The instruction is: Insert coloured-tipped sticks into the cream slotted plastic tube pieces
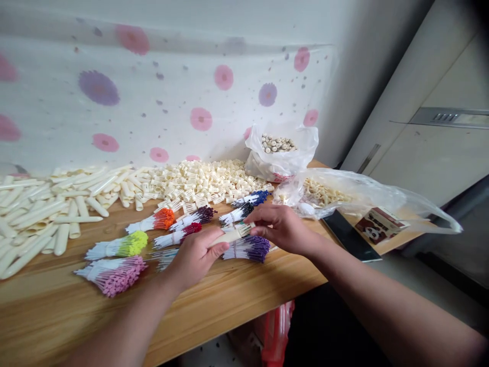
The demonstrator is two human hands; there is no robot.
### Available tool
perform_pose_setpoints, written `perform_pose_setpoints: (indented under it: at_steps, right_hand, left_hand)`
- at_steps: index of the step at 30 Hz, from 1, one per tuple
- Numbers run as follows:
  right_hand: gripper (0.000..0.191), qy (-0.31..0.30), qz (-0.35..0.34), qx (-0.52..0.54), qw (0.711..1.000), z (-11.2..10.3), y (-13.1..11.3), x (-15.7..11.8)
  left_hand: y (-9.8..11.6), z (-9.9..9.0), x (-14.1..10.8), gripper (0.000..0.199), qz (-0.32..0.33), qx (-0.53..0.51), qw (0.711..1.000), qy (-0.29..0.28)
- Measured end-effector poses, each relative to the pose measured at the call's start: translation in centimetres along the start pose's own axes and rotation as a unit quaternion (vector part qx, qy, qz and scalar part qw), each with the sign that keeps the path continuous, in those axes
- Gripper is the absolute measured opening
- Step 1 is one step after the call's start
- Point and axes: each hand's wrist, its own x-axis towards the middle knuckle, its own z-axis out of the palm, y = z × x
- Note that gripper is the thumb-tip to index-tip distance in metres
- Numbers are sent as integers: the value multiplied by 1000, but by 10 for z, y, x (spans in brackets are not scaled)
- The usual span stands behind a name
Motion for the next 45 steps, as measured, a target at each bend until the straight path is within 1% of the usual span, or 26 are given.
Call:
perform_pose_setpoints:
  at_steps: [2, 4, 6, 8, 9, 10, 12, 14, 17, 22, 25, 33, 39, 42, 45]
  right_hand:
    - [15, -9, -18, -21, 1000, -2, 1, -1]
    - [16, -17, -12, -21, 1000, -5, 3, -3]
    - [19, -37, 5, 4, 999, -10, 3, -5]
    - [27, -54, 28, 57, 997, -12, 1, -6]
    - [32, -45, 45, 95, 993, -11, 0, -6]
    - [37, -24, 63, 139, 988, -8, -2, -5]
    - [45, 35, 90, 222, 970, 2, -5, -2]
    - [47, 83, 104, 282, 950, 15, -8, 1]
    - [48, 112, 106, 324, 933, 29, -10, 6]
    - [49, 90, 82, 332, 935, 28, -15, 7]
    - [49, 93, 80, 329, 936, 28, -16, 6]
    - [49, 95, 83, 329, 936, 35, -7, 6]
    - [49, 59, 102, 359, 926, 36, -6, 5]
    - [49, 63, 93, 368, 923, 37, -7, 4]
    - [47, 63, 84, 358, 928, 37, -8, 2]
  left_hand:
    - [0, -1, -1, 36, 5, 22, 1000, 2]
    - [2, -1, -1, 36, 5, 35, 999, 4]
    - [6, 2, -2, 37, 5, 34, 999, -1]
    - [13, 6, -2, 35, 8, 21, 1000, -22]
    - [16, 8, -3, 32, 14, 11, 999, -37]
    - [20, 10, -4, 29, 22, 2, 998, -53]
    - [27, 15, -6, 25, 41, -8, 996, -74]
    - [31, 17, -8, 23, 54, -6, 996, -72]
    - [32, 19, -11, 25, 59, 1, 997, -52]
    - [33, 21, -12, 26, 55, -11, 998, -29]
    - [35, 22, -11, 26, 43, -26, 998, -29]
    - [35, 25, -13, 27, 21, -14, 999, -20]
    - [37, 24, -14, 33, 37, -5, 998, -41]
    - [38, 23, -15, 33, 39, -16, 998, -57]
    - [37, 23, -14, 31, 37, -11, 997, -61]
